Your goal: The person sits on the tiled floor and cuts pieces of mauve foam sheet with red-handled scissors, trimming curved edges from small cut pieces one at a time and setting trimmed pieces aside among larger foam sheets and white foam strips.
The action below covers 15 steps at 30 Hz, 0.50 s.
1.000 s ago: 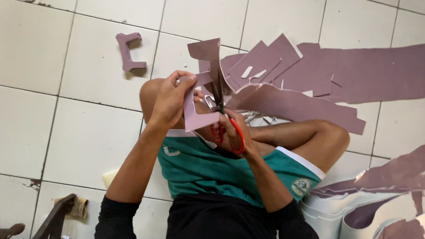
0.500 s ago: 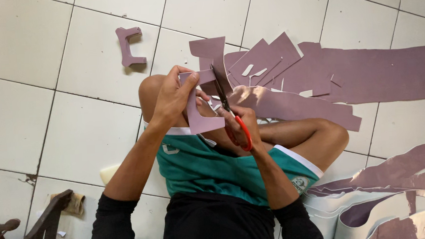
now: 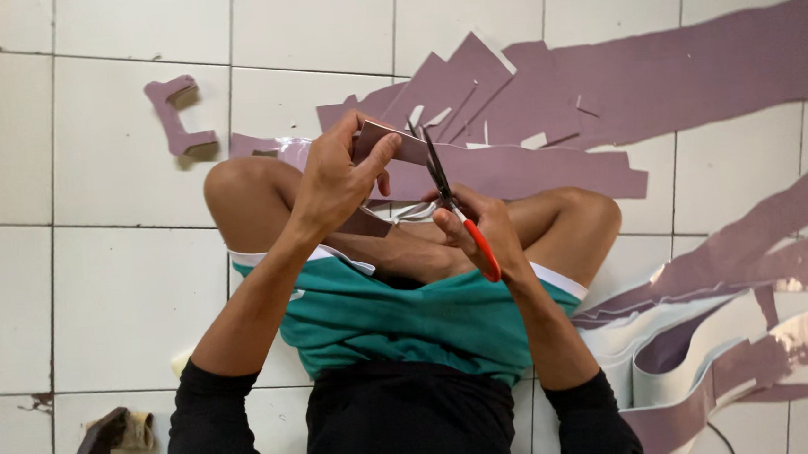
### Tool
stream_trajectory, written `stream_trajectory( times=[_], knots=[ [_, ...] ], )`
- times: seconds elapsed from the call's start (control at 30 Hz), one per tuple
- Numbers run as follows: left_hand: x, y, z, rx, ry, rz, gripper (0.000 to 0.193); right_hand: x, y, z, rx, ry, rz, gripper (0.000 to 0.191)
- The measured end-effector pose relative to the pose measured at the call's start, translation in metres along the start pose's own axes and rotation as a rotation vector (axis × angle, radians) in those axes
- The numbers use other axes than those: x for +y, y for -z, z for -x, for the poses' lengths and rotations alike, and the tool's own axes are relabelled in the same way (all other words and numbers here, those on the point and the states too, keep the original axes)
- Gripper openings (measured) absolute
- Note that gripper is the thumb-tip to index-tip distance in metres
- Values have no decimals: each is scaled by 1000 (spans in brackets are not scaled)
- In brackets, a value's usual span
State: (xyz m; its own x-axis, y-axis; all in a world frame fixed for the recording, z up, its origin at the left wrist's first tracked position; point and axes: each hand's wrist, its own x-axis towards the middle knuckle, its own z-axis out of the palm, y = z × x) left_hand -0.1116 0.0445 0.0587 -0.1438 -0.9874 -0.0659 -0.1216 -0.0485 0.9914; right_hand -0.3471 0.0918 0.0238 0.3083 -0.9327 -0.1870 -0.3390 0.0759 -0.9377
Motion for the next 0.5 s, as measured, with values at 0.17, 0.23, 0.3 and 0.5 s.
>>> stream_trajectory(
  times=[0.17,0.23,0.3,0.5],
  knots=[
    [9,-21,-8,-44,-43,-44,20,0,21,11,13,109,28,49],
    [13,-26,-9,-59,-21,-48,20,1,26,14,25,118,27,47],
    [14,-30,-9,-74,-24,-39,20,2,31,16,27,46,23,47],
    [-2,-38,-15,-185,1,194,17,20,41,26,-57,-133,-338,54]
  ],
)
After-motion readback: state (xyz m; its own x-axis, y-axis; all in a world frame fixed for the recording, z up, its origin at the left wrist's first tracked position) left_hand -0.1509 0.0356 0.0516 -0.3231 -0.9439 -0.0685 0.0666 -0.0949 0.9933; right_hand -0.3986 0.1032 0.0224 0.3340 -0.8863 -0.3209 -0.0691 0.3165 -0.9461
